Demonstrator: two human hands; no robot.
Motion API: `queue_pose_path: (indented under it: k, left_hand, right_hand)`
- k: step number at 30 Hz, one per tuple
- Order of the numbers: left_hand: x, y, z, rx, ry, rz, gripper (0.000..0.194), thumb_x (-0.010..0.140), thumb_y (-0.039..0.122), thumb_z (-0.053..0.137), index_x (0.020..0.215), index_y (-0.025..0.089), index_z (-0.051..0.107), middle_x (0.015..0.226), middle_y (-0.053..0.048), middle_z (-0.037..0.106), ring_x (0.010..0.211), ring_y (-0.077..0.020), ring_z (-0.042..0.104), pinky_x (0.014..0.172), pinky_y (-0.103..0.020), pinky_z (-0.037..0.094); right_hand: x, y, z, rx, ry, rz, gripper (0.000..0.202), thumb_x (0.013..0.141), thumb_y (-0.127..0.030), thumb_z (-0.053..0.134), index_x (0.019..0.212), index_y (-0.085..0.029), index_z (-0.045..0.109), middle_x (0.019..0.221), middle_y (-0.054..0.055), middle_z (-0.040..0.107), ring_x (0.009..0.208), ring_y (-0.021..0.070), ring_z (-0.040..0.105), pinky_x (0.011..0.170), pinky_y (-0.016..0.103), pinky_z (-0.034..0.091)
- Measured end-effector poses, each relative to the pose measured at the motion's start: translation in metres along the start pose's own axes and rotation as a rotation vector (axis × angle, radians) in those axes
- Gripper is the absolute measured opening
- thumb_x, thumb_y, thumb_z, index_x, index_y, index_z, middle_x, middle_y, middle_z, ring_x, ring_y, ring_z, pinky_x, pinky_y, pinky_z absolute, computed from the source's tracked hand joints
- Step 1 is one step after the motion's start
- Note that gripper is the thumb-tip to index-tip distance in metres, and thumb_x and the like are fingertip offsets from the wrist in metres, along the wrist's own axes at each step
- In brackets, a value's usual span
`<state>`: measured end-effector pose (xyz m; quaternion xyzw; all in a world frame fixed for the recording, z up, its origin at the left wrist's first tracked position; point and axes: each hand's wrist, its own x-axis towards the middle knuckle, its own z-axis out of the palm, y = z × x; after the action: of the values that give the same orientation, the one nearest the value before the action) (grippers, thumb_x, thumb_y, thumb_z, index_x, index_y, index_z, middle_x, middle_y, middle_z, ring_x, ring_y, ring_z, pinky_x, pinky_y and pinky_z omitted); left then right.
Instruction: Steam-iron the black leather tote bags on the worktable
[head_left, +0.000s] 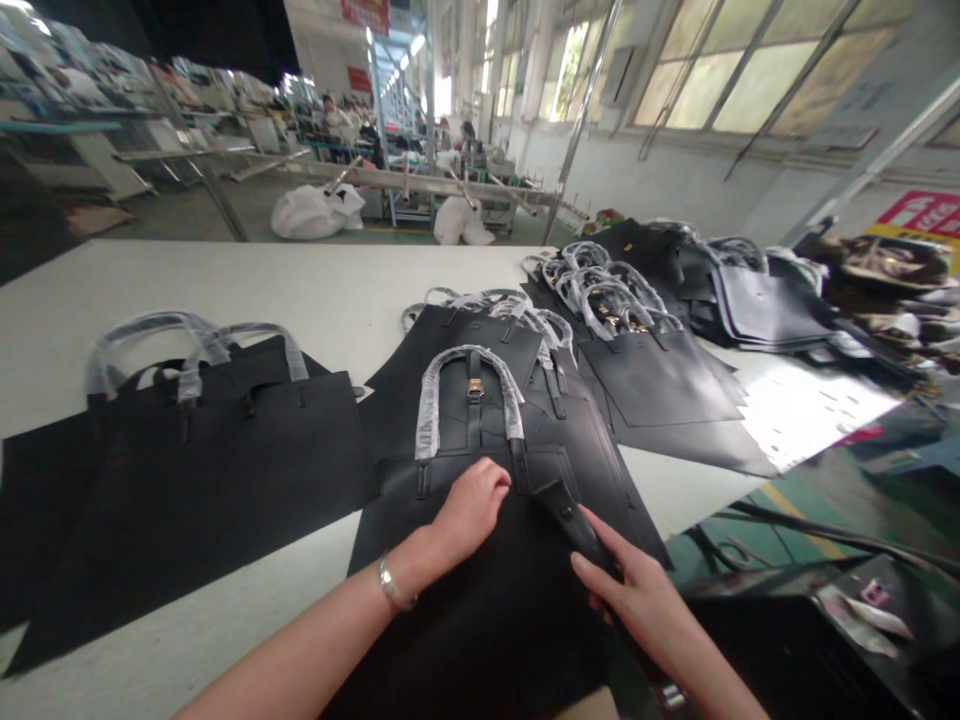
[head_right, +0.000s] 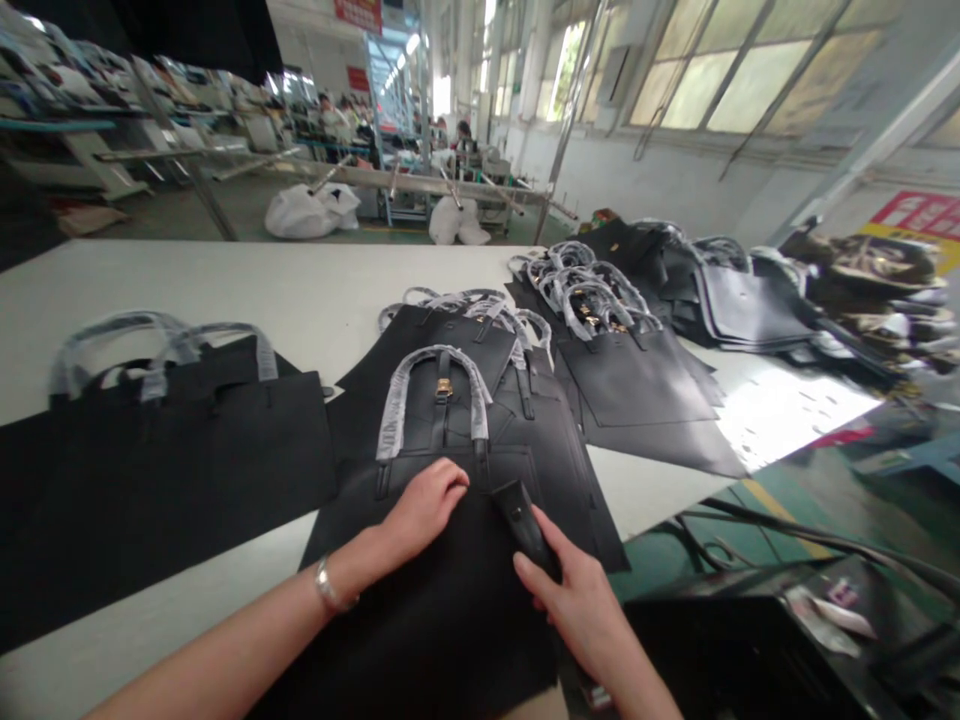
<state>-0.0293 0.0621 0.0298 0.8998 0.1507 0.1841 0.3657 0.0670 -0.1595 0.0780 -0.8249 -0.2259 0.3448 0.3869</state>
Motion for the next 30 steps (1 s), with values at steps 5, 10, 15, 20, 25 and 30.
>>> queue_pose_path:
  k: [5,10,15,20,25,30]
  left_hand:
    - [-0.049,-0.001,0.021,0.194,-0.048,0.227,0.031,0.090,0.007,0.047,0.119,0.014,0.056,0.127,-0.011,0.054,0.121,-0.0237,0.046,0.105,-0.041,0.046]
    - [-0.054,-0.007,0.029,0.262,-0.034,0.251,0.035,0.095,0.010,0.040,0.127,0.012,0.052,0.132,-0.011,0.052,0.126,-0.0242,0.043,0.107,-0.039,0.046]
    - [-0.053,-0.006,0.028,0.250,-0.040,0.249,0.037,0.092,0.009,0.043,0.127,0.013,0.053,0.132,-0.012,0.052,0.127,-0.0234,0.042,0.108,-0.039,0.045]
    - [-0.052,-0.004,0.027,0.228,-0.055,0.244,0.039,0.091,0.007,0.042,0.128,0.013,0.052,0.132,-0.012,0.052,0.128,-0.0234,0.042,0.107,-0.040,0.046]
    - [-0.064,-0.003,0.000,0.181,-0.162,0.202,0.040,0.088,0.016,0.056,0.127,0.014,0.052,0.141,-0.012,0.047,0.133,-0.0252,0.039,0.112,-0.041,0.040]
    - [-0.093,-0.016,-0.035,0.224,-0.244,0.231,0.052,0.087,0.034,0.063,0.135,0.021,0.047,0.145,-0.010,0.043,0.137,-0.0262,0.035,0.118,-0.048,0.024]
  right_hand:
    - [0.024,-0.030,0.000,-0.083,-0.077,-0.008,0.062,0.086,-0.043,0.058,0.144,-0.026,0.042,0.057,-0.005,0.057,0.051,0.0143,0.058,0.044,0.022,0.048]
    - [0.036,-0.059,0.002,-0.159,-0.100,0.041,0.057,0.088,-0.041,0.055,0.141,-0.024,0.044,0.055,-0.004,0.059,0.049,0.0148,0.060,0.042,0.021,0.048]
    - [0.032,-0.057,0.002,-0.146,-0.194,0.068,0.056,0.089,-0.045,0.053,0.140,-0.025,0.043,0.056,-0.003,0.061,0.048,0.0160,0.061,0.041,0.022,0.048]
    - [0.052,-0.059,-0.001,-0.066,-0.005,0.030,0.055,0.086,-0.047,0.057,0.136,-0.027,0.046,0.066,-0.003,0.060,0.051,0.0162,0.062,0.042,0.024,0.049]
    - [0.040,-0.053,-0.012,-0.008,-0.038,0.030,0.063,0.084,-0.050,0.059,0.140,-0.027,0.043,0.060,-0.005,0.057,0.051,0.0164,0.060,0.043,0.024,0.048]
    - [0.034,-0.042,-0.002,-0.070,-0.093,0.062,0.066,0.084,-0.052,0.058,0.142,-0.027,0.042,0.055,-0.005,0.057,0.051,0.0171,0.060,0.045,0.025,0.048]
